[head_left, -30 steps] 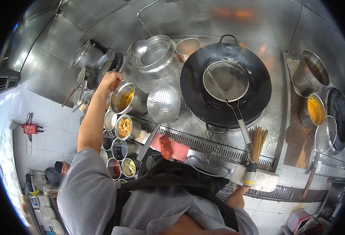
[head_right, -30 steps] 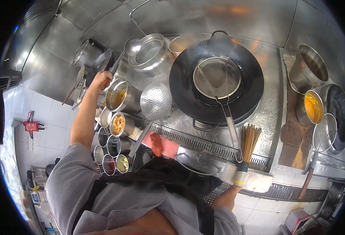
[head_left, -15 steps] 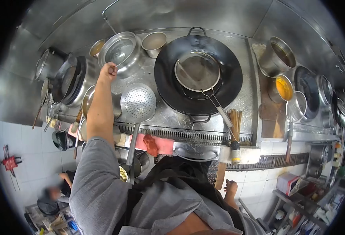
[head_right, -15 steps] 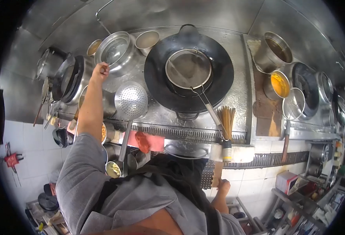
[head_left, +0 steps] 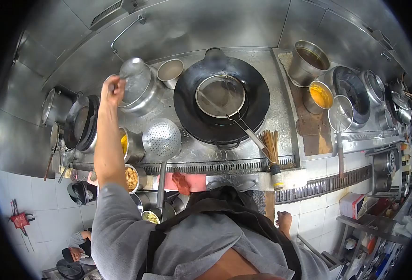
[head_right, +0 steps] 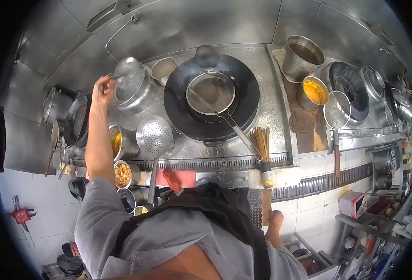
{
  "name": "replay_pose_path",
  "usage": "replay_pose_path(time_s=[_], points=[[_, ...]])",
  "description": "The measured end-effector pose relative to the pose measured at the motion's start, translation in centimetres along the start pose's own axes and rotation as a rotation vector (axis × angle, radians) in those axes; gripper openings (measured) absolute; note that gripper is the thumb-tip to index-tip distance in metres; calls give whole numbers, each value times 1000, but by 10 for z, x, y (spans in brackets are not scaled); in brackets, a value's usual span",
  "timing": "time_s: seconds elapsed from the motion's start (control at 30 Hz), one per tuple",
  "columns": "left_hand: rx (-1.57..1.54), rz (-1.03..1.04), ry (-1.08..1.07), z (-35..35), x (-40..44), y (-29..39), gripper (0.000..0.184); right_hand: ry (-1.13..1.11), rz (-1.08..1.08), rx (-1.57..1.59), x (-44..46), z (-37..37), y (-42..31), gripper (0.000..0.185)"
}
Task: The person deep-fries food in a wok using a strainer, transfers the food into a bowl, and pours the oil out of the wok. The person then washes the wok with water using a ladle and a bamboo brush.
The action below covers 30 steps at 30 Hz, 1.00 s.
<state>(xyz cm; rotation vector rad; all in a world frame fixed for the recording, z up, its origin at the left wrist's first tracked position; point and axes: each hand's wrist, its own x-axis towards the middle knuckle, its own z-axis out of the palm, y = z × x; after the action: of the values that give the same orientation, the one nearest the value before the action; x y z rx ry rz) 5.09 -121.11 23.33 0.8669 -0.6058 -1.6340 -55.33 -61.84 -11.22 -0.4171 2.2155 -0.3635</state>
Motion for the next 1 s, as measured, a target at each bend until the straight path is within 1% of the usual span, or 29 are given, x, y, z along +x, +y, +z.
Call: replay_pose_path(time_s=[0.07,0.1,0.13,0.17,0.23,0.27,0.3,0.33,0.37,0.43,0.5,0.53,0.57,0.63,0.67,0.7,0.77,0.8,0.83,0.9,0.93,0.97,1.0], points=[[179,-55,-44,19,28,24,17,10,-31,-4,15,-7,-2,25],[293,-44,46,38,28,31,16,29,-60,-8,21,-11,-5,25],[403,-36,138,59,26,32,16,35,-3,31,3,-25,-36,26],[527,-18,126,65,26,32,15,29,-8,9,4,-28,-38,26],[735,52,82,65,11,26,12,44,-2,82,10,-39,-38,28],[846,60,300,52,20,20,11,64,-17,83,9,-42,-35,31],[999,50,432,39,23,15,11,49,-33,50,6,-46,-36,31],[1011,59,443,32,15,6,14,44,-47,33,-2,-52,-38,28],[1109,117,496,2,27,2,19,41,-62,22,-9,-57,-42,26],[1390,59,584,-35,28,-4,22,35,-103,-45,-28,-64,-48,25],[1586,76,726,-63,21,-16,21,37,-137,-107,-43,-65,-56,25],[1532,-58,709,-77,20,-21,22,65,-92,-116,-49,-65,-61,24],[1524,-63,718,-90,20,-27,22,94,-44,-125,-55,-65,-66,24],[1355,-120,720,-126,27,-42,19,80,-25,-134,-61,-68,-80,23],[993,-34,692,-135,24,-53,12,83,-52,-144,-63,-69,-85,23],[987,-42,696,-144,22,-56,12,86,-76,-154,-64,-70,-88,23],[195,3,366,-153,16,-59,11,106,-102,-157,-65,-70,-92,23],[14,27,337,-144,6,-58,13,99,-122,-168,-62,-71,-93,23],[10,28,338,-148,-2,-56,13,91,-143,-179,-61,-70,-94,24],[-270,-2,212,-149,-20,-49,16,86,-146,-170,-64,-68,-101,25],[-221,44,169,-150,-34,-48,18,78,-154,-158,-63,-67,-101,25],[-217,44,172,-143,-52,-42,18,69,-160,-147,-63,-65,-101,25],[-157,-12,179,-137,-69,-35,17,64,-158,-146,-63,-63,-102,25]])
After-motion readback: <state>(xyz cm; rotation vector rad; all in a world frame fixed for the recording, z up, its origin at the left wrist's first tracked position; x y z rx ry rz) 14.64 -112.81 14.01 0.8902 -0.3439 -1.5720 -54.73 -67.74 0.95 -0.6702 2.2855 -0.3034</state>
